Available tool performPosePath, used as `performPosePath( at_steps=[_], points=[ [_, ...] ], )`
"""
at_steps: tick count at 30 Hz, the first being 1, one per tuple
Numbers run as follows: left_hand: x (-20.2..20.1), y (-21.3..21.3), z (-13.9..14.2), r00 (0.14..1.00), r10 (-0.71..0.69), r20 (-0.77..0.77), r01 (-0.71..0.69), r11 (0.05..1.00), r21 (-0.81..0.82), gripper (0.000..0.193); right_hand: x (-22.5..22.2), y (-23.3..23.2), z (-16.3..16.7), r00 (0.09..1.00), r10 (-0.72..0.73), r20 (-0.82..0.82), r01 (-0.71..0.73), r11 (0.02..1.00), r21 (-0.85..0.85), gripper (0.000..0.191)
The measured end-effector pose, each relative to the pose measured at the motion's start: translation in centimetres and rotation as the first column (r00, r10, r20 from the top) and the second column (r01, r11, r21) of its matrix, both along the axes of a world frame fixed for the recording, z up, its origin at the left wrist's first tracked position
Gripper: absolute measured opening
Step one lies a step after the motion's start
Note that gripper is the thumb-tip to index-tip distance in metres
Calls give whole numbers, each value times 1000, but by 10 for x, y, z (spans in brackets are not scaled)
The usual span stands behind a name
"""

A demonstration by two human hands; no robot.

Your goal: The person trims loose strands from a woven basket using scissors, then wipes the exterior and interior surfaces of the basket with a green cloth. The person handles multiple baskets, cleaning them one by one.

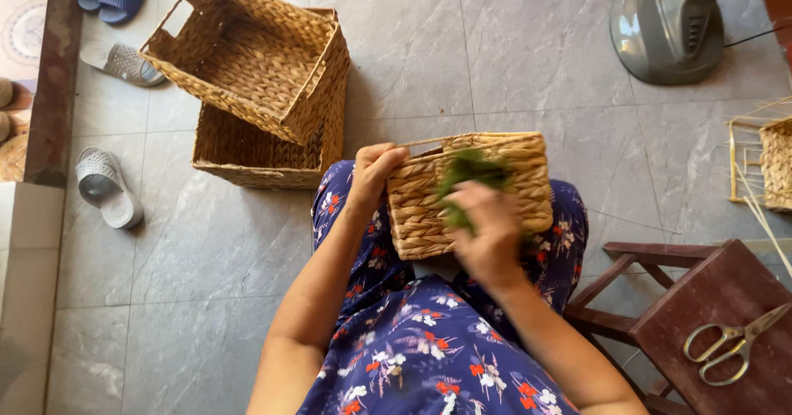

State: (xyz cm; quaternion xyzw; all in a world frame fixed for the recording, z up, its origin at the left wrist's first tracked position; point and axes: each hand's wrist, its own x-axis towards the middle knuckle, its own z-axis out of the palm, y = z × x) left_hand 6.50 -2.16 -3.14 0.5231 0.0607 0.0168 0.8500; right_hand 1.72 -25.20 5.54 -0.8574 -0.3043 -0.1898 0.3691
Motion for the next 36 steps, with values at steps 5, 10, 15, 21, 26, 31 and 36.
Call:
performPosePath(
  at_steps=[5,10,15,21,26,31,36],
  points=[
    [-6,7,15,989,-148,28,150,986,-73,33,-46,72,17,911,412,-10,-412,909,-70,49],
    [-20,15,11,992,-124,37,127,986,-108,41,-16,37,1,966,229,117,-199,955,-220,46],
    [-12,14,1,993,-44,108,54,994,-91,39,12,-55,-10,977,-176,124,198,961,-194,49],
    [-7,8,-8,998,-9,67,17,993,-119,37,-11,-17,-20,980,-121,160,166,935,-313,63],
    [-4,11,-24,996,8,89,3,993,-122,28,-21,40,-13,982,116,147,-59,936,-347,69],
    [-3,13,-24,992,-16,128,31,993,-117,22,-9,46,-8,936,266,232,-175,921,-349,56],
    [-16,9,-3,998,2,69,1,998,-57,38,22,-38,-7,975,-34,218,110,931,-349,40]
  ],
)
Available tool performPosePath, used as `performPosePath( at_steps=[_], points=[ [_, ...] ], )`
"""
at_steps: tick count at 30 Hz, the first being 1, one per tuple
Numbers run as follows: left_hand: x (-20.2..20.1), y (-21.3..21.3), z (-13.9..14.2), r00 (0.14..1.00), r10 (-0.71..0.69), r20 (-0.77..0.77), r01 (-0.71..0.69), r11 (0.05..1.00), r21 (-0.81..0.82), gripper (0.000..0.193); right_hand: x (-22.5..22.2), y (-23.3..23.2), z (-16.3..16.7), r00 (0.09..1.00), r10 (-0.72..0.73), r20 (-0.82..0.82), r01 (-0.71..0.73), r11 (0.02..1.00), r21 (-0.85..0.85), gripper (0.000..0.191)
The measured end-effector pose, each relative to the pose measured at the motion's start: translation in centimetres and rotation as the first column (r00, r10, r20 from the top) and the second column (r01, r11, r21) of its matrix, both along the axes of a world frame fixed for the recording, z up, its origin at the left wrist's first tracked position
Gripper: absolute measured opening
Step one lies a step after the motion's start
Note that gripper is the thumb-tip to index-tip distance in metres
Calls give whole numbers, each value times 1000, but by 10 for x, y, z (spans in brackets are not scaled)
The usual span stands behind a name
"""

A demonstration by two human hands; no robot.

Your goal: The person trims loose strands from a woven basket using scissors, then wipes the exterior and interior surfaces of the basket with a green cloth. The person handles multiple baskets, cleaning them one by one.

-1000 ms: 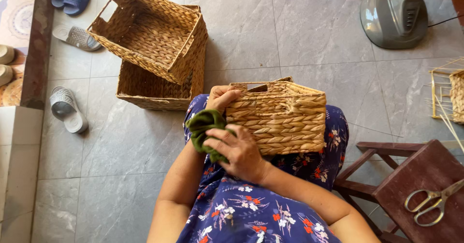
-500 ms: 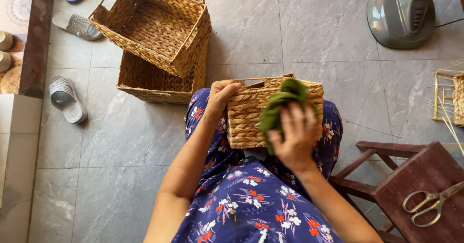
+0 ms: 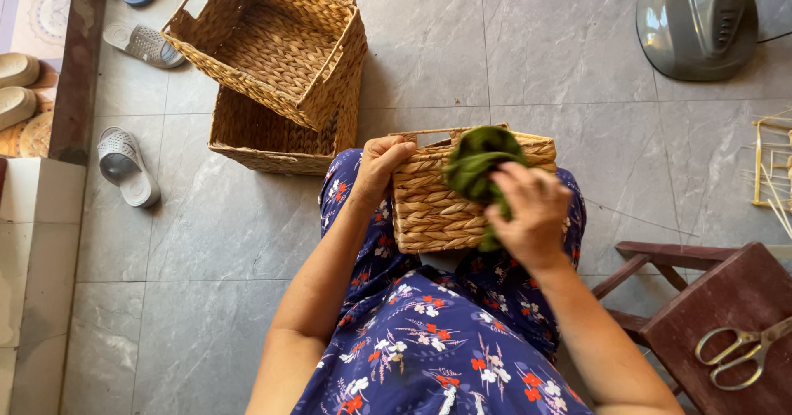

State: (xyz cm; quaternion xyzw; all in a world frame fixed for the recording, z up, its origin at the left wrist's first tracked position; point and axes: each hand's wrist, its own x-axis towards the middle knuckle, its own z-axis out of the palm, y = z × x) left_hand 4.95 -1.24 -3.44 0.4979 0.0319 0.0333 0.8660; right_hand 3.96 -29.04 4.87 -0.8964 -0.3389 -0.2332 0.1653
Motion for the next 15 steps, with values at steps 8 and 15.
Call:
performPosePath(
  at_steps=[8,15],
  points=[
    [2,-5,10,999,37,-36,-37,999,-13,33,-25,-22,-23,993,-34,-110,48,991,126,32],
    [12,-1,-14,999,43,14,-43,999,-31,36,-68,88,-15,849,489,-200,-475,873,116,44]
  ],
)
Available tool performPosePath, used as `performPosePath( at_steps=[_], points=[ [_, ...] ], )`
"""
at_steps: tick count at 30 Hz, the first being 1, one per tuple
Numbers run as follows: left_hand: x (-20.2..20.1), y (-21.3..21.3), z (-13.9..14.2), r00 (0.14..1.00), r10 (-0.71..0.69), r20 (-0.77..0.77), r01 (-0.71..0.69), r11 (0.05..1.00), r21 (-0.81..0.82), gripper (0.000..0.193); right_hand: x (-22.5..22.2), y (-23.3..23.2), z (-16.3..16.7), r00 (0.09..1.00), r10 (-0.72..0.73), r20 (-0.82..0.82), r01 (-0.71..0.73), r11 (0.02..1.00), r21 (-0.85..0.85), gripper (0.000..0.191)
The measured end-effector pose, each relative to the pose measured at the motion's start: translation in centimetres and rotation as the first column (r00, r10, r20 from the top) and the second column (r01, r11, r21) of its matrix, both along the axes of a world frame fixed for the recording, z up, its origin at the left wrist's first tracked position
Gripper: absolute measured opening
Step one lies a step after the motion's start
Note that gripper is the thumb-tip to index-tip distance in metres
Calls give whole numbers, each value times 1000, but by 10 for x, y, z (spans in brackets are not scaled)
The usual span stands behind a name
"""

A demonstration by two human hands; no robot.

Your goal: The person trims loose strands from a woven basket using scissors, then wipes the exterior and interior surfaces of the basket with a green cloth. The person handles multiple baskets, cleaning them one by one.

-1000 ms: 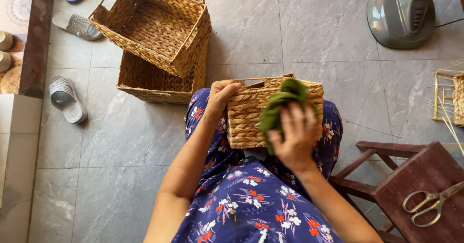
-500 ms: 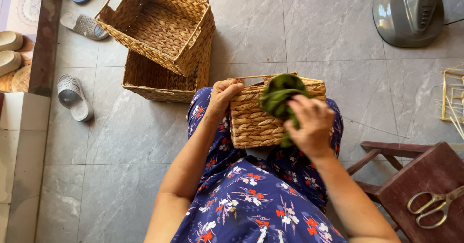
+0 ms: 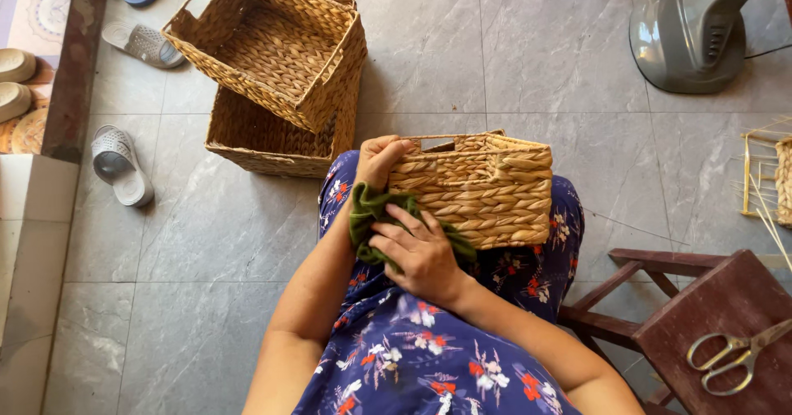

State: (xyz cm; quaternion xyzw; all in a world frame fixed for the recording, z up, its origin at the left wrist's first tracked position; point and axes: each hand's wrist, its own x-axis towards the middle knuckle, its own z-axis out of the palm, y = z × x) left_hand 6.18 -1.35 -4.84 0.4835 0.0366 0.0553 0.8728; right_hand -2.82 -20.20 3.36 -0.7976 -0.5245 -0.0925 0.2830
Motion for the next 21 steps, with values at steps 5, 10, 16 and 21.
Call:
performPosePath(
  at_steps=[5,10,16,21],
  points=[
    [1,9,-7,992,-20,126,-33,914,405,16,13,-39,-3,989,-98,107,98,995,6,40],
    [-19,1,6,998,-24,60,26,999,-26,40,38,-137,-14,867,-476,148,482,876,-12,30],
    [-17,-6,29,999,41,14,-41,999,3,40,26,-111,-20,827,-556,77,554,831,52,31],
    [-17,-3,29,1000,10,-18,-9,1000,29,37,7,-22,-5,962,-267,61,263,963,61,34]
  ],
)
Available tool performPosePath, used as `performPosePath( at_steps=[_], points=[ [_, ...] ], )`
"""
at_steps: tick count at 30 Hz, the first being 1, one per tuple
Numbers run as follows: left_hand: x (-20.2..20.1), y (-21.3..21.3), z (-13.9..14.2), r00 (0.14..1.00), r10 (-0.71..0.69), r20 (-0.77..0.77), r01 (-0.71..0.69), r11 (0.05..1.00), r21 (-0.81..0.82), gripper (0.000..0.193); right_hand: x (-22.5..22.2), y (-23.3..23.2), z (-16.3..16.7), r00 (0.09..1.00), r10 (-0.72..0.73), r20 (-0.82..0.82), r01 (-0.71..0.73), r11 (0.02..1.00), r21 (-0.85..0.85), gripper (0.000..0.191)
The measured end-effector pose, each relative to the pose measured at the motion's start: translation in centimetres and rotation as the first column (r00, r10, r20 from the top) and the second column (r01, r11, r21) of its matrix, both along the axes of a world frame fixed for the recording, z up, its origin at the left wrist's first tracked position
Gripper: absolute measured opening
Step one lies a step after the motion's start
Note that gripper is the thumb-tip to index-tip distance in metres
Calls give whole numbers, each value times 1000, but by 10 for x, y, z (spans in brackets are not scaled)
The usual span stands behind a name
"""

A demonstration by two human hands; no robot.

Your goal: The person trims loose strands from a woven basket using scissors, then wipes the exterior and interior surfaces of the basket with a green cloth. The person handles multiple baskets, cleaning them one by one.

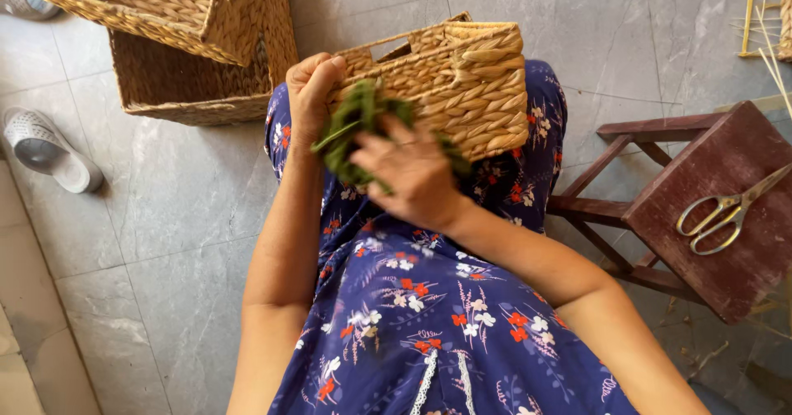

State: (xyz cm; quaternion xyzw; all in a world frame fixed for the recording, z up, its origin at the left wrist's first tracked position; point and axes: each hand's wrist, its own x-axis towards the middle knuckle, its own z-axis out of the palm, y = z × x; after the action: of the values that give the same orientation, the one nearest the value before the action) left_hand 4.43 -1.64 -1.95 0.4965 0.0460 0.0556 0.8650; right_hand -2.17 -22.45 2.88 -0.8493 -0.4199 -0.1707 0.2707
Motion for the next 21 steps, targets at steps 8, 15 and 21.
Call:
performPosePath(
  at_steps=[8,15,21],
  points=[
    [5,2,-8,998,-9,-59,10,1000,22,32,40,-34,21,999,-48,19,49,999,-15,37],
    [4,-4,-15,1000,-14,26,15,999,-36,35,60,-90,17,925,-375,65,372,926,61,32],
    [9,0,-27,1000,13,16,-14,999,52,35,24,-10,2,999,-20,-27,24,990,138,26]
  ],
)
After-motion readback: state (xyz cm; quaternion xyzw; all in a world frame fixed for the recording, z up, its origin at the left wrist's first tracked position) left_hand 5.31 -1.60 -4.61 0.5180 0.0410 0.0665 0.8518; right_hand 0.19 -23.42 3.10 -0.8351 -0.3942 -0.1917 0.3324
